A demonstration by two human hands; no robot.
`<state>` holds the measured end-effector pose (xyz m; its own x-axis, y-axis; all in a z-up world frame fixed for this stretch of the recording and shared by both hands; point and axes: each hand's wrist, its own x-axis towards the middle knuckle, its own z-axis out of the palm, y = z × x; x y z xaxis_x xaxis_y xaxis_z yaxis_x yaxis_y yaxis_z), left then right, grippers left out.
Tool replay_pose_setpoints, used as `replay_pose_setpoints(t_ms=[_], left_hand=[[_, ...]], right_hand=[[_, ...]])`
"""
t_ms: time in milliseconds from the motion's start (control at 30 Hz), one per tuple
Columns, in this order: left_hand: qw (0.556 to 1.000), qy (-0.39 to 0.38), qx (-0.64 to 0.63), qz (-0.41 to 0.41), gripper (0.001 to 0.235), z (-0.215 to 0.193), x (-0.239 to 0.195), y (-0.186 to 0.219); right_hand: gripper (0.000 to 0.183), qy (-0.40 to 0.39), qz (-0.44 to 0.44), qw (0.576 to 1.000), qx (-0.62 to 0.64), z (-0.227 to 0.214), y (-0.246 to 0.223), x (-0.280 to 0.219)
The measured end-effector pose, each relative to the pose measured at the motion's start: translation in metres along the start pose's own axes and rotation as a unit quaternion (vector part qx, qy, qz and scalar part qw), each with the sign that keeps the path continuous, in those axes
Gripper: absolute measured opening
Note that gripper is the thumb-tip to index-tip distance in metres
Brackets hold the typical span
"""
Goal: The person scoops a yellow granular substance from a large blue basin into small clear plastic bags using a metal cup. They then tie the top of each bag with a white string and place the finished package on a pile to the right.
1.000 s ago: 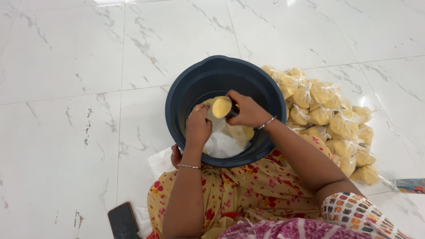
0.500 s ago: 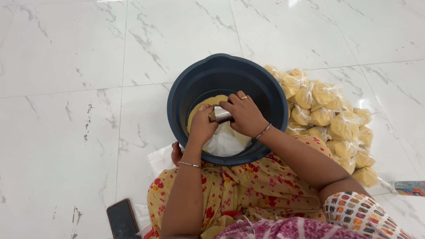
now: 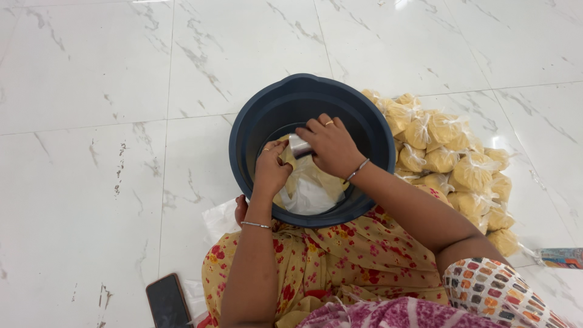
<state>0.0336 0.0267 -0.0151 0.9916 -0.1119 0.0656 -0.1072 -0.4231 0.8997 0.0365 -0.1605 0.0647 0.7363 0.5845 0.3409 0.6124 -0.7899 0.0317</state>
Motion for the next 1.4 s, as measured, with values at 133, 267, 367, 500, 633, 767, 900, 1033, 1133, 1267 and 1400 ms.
replay_pose_setpoints(t_ms=[133, 267, 367, 500, 633, 767, 900, 1033, 1133, 1267, 1400], left_hand=[[0.999, 0.027, -0.011, -0.019, 0.063, -0.004, -0.001, 0.006], [0.995, 0.099, 0.019, -0.015, 0.062, -0.004, -0.003, 0.013], [0.991, 0.134, 0.029, -0.002, 0.061, -0.008, -0.003, 0.019], [0.986, 0.165, 0.020, -0.006, 0.062, -0.019, -0.005, 0.024], [0.983, 0.183, 0.002, 0.000, 0.063, -0.030, -0.003, 0.025], [0.982, 0.188, -0.014, 0.014, 0.062, -0.035, -0.002, 0.026], [0.979, 0.200, -0.035, 0.003, 0.062, -0.038, -0.001, 0.023], [0.974, 0.217, -0.067, -0.002, 0.062, -0.040, 0.000, 0.020], [0.974, 0.220, -0.062, -0.001, 0.063, -0.039, 0.000, 0.020], [0.973, 0.219, -0.067, 0.005, 0.064, -0.038, 0.000, 0.016], [0.978, 0.205, -0.034, 0.003, 0.063, -0.035, 0.000, 0.012]], right_hand=[[0.046, -0.063, 0.072, 0.995, 0.014, 0.028, 0.026, 0.014], [0.039, -0.158, 0.085, 0.982, -0.054, 0.081, 0.047, 0.038], [0.043, -0.247, 0.067, 0.960, -0.115, 0.116, 0.054, 0.053], [0.051, -0.274, 0.056, 0.951, -0.129, 0.139, 0.053, 0.064], [0.035, -0.260, 0.015, 0.955, -0.142, 0.148, 0.037, 0.072], [0.043, -0.209, -0.038, 0.974, -0.079, 0.153, 0.013, 0.080], [0.040, -0.110, -0.069, 0.971, 0.203, 0.153, -0.017, 0.078], [0.036, -0.307, -0.044, 0.922, 0.232, 0.158, -0.029, 0.071], [0.037, -0.378, -0.141, 0.900, 0.164, 0.170, -0.025, 0.066], [0.050, -0.385, -0.069, 0.893, 0.223, 0.179, 0.000, 0.059], [0.061, -0.254, -0.042, 0.906, 0.337, 0.169, 0.035, 0.055]])
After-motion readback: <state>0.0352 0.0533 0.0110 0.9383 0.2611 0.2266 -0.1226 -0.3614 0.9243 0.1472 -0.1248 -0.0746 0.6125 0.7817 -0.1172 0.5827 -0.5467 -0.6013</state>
